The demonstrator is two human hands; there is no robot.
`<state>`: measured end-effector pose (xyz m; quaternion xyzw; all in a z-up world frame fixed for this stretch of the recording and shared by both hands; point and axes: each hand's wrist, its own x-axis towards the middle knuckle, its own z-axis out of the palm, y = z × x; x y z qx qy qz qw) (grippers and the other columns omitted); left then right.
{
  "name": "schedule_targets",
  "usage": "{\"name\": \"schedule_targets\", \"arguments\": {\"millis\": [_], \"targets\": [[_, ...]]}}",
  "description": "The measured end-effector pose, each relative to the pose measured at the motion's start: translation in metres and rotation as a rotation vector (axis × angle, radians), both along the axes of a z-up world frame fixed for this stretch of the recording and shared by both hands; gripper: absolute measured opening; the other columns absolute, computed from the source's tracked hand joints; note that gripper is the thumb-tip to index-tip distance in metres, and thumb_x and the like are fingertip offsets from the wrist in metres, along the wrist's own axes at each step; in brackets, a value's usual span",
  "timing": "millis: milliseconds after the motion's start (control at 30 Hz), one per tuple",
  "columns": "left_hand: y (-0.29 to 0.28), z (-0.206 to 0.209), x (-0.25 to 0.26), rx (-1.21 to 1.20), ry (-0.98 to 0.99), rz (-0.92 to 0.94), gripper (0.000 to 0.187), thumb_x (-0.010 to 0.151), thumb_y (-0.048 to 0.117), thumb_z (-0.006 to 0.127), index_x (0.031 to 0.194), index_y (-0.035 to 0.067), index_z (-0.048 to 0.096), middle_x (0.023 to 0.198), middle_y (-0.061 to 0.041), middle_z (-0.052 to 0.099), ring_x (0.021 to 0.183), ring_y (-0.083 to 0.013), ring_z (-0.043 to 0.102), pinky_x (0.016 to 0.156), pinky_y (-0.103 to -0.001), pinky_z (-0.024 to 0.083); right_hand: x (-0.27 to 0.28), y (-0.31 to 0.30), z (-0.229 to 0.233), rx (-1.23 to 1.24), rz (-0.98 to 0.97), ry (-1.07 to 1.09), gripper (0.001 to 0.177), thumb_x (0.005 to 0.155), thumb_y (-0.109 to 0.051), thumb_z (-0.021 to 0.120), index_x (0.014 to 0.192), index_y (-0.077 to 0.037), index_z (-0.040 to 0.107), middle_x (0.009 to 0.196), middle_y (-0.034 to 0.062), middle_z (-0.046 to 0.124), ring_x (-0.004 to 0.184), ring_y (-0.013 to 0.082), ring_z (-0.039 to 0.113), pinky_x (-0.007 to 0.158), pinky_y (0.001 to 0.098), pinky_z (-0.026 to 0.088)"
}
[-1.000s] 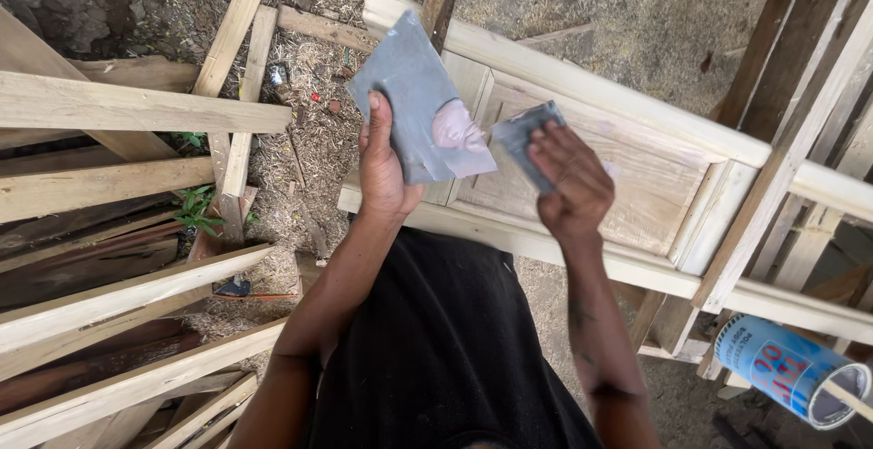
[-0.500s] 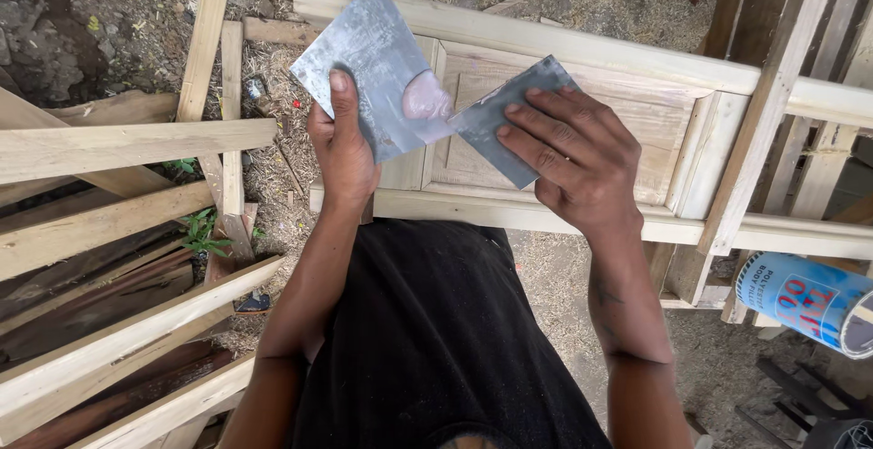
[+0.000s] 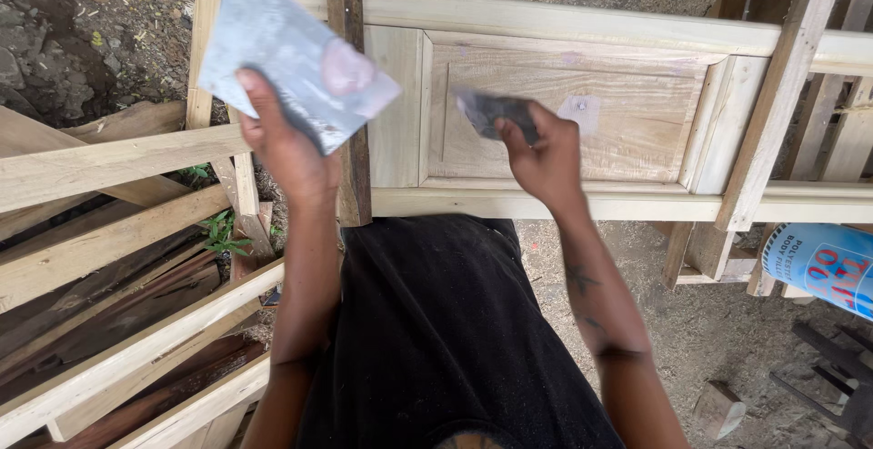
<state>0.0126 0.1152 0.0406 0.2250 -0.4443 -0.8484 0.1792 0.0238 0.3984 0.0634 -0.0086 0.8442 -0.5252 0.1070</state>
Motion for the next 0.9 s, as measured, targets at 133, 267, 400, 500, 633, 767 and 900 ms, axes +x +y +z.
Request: {"name": "schedule_targets", "arguments": {"millis": [133,267,400,500,633,767,900], "targets": [[-0.035,-0.006,0.002,0.029,0.031,0.047,0.065,0.102,0.048,0.063,0.141,-0.002,0.049,0.134,-0.015,0.062,0.125,-0.0256,0.063,0.113,-0.044,0.054,-0.021,-0.020,-0.076,-0.201,-0.312,-0.166,0.015,0.093,-0.002,0.069,0.107,0.000,0.074,0.087,0.0040,0.074,0.074,0.0084,0.065,0.066,0.0227,0.051],[-0.044,-0.017,0.012,0.013,-0.017,0.017,0.065,0.103,0.049,0.064,0.143,0.000,0.048,0.136,-0.014,0.061,0.127,-0.0252,0.062,0.114,-0.043,0.054,-0.034,-0.035,-0.110,-0.250,-0.371,-0.251,0.013,0.091,-0.003,0.070,0.103,-0.001,0.076,0.081,0.0013,0.072,0.067,0.0059,0.058,0.062,0.0236,0.046],[-0.039,-0.027,0.015,0.041,-0.052,0.024,0.064,0.103,0.048,0.063,0.143,0.000,0.048,0.136,-0.014,0.061,0.127,-0.0247,0.062,0.115,-0.043,0.053,-0.040,-0.038,-0.119,-0.202,-0.360,-0.297,0.011,0.089,-0.004,0.071,0.099,-0.002,0.076,0.077,0.0011,0.071,0.064,0.0054,0.057,0.060,0.0232,0.046],[-0.029,-0.028,0.016,0.082,-0.081,0.014,0.064,0.102,0.047,0.063,0.143,0.000,0.048,0.136,-0.013,0.061,0.126,-0.0247,0.062,0.114,-0.044,0.053,-0.043,-0.043,-0.117,-0.165,-0.340,-0.270,0.007,0.092,-0.003,0.071,0.094,0.001,0.075,0.072,0.0027,0.066,0.062,0.0067,0.052,0.057,0.0253,0.042],[-0.021,-0.026,0.013,0.111,-0.076,0.002,0.062,0.103,0.045,0.064,0.145,0.003,0.047,0.137,-0.011,0.059,0.126,-0.0230,0.061,0.114,-0.043,0.052,-0.044,-0.054,-0.103,-0.128,-0.271,-0.219,0.009,0.090,-0.004,0.069,0.093,0.000,0.077,0.068,-0.0008,0.069,0.057,0.0043,0.055,0.051,0.0236,0.044],[-0.021,-0.028,0.009,0.104,-0.113,-0.006,0.062,0.102,0.045,0.064,0.144,0.003,0.048,0.136,-0.011,0.060,0.126,-0.0232,0.062,0.113,-0.043,0.053,-0.043,-0.066,-0.083,-0.083,-0.182,-0.149,0.012,0.091,-0.002,0.066,0.094,0.000,0.078,0.063,-0.0005,0.066,0.054,0.0032,0.053,0.049,0.0232,0.042],[-0.028,-0.032,0.004,0.078,-0.114,-0.029,0.063,0.103,0.047,0.064,0.143,0.000,0.048,0.135,-0.014,0.061,0.126,-0.0248,0.062,0.113,-0.044,0.053,-0.029,-0.040,-0.061,-0.052,-0.288,-0.162,0.016,0.090,-0.002,0.065,0.099,-0.001,0.078,0.061,-0.0004,0.064,0.050,0.0023,0.050,0.045,0.0231,0.038]]}}
